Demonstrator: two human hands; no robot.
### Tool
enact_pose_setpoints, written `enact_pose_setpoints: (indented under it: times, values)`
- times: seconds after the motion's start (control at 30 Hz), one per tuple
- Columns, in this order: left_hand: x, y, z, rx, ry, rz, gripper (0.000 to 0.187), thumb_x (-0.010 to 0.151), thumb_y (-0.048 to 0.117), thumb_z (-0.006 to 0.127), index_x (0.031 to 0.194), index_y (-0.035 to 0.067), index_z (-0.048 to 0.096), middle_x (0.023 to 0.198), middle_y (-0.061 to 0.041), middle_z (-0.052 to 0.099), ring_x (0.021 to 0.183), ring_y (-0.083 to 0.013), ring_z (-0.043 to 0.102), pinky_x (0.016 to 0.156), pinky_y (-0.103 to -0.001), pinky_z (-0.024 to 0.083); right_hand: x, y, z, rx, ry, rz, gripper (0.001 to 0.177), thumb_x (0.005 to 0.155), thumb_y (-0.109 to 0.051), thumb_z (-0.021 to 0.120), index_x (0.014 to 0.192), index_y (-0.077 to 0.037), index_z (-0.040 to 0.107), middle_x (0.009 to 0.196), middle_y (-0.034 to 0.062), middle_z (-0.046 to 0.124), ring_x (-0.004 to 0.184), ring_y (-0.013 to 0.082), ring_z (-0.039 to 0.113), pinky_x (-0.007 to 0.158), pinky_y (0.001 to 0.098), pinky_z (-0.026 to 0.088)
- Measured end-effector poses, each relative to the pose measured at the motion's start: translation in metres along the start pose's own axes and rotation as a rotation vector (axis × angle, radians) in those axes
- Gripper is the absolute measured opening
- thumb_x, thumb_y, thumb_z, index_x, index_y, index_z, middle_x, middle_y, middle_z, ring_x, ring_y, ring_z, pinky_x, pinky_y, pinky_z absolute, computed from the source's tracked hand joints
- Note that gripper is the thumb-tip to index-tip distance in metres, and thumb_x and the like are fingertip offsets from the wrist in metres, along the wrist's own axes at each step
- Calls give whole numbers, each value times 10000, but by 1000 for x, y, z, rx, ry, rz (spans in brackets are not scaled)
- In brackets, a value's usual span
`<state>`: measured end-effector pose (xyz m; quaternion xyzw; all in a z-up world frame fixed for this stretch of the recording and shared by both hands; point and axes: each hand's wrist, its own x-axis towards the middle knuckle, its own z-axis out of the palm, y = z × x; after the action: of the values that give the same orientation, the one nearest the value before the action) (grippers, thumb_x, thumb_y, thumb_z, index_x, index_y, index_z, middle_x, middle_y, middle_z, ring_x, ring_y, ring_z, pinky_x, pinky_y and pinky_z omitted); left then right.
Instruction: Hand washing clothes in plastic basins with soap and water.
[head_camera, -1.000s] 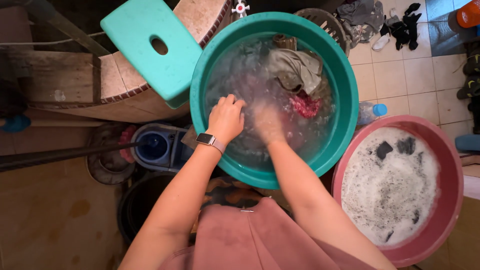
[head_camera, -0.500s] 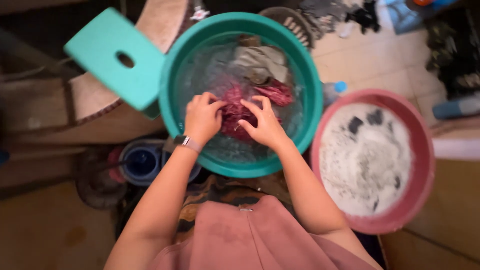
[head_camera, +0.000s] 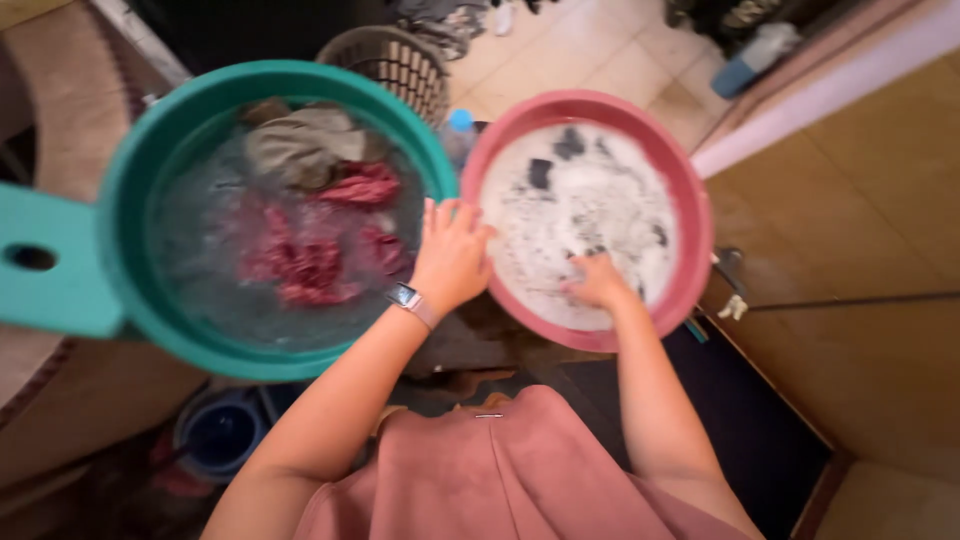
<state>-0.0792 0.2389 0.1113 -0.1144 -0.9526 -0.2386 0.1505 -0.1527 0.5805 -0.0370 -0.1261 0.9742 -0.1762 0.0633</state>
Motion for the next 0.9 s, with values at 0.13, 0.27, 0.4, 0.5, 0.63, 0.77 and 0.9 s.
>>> enact_pose_setpoints:
  times: [0.13, 0.27, 0.4, 0.5, 0.63, 0.77, 0.9]
  values:
    - [13, 38, 58, -67, -172, 107, 383, 739, 276, 783, 1103, 159, 752, 1296, -139, 577, 1321, -399, 419, 1167, -679, 217, -17, 42, 24, -125, -273, 41, 904, 693, -433, 886, 1449, -86, 530, 1375, 377, 471, 1242, 516, 488, 1025, 507, 428]
    - [19, 63, 102, -35, -397, 23, 417, 829, 409, 762, 1168, 170, 724, 1321, -141, 571, 1341, -400, 421, 1175, -691, 206, -10, 43, 13, -154, -424, 117, 817, 693, -404, 818, 1395, -72, 566, 1269, 260, 655, 1204, 413, 611, 1021, 468, 495]
    - [19, 86, 127, -12, -469, -67, 602, 857, 505, 743, 1321, 146, 608, 1336, -146, 560, 1326, -397, 438, 1156, -717, 206, -11, 38, -21, -57, -362, 73, 663, 701, -348, 807, 1288, -73, 667, 1153, 235, 724, 1105, 393, 679, 945, 456, 543]
    - [23, 98, 133, -33, -494, -117, 861, 766, 506, 796, 1467, 132, 464, 1343, -151, 543, 1290, -400, 449, 1109, -714, 232, -13, 2, -75, 165, -243, -21, 563, 703, -367, 843, 1166, -68, 730, 1045, 203, 747, 991, 380, 698, 850, 441, 546]
    - [23, 105, 147, -235, -351, -133, 933, 650, 425, 868, 1451, 142, 482, 1353, -141, 573, 1271, -404, 485, 1079, -561, 372, -15, -39, -144, 440, -84, -208, 401, 754, -334, 856, 1018, -44, 771, 937, 181, 759, 848, 343, 738, 742, 388, 560]
    - [32, 113, 121, -314, -119, -217, 846, 633, 402, 891, 1366, 142, 558, 1297, -123, 641, 1196, -397, 552, 1030, -501, 437, -6, -55, -192, 555, 97, -433, 295, 797, -227, 864, 978, -15, 769, 924, 176, 765, 818, 275, 774, 718, 334, 574]
    - [27, 108, 108, -259, -89, -330, 792, 665, 452, 887, 1315, 118, 581, 1198, -160, 663, 1109, -402, 607, 951, -512, 472, -3, -53, -235, 578, 187, -485, 279, 799, -191, 885, 960, 4, 767, 908, 167, 770, 793, 239, 761, 714, 310, 566]
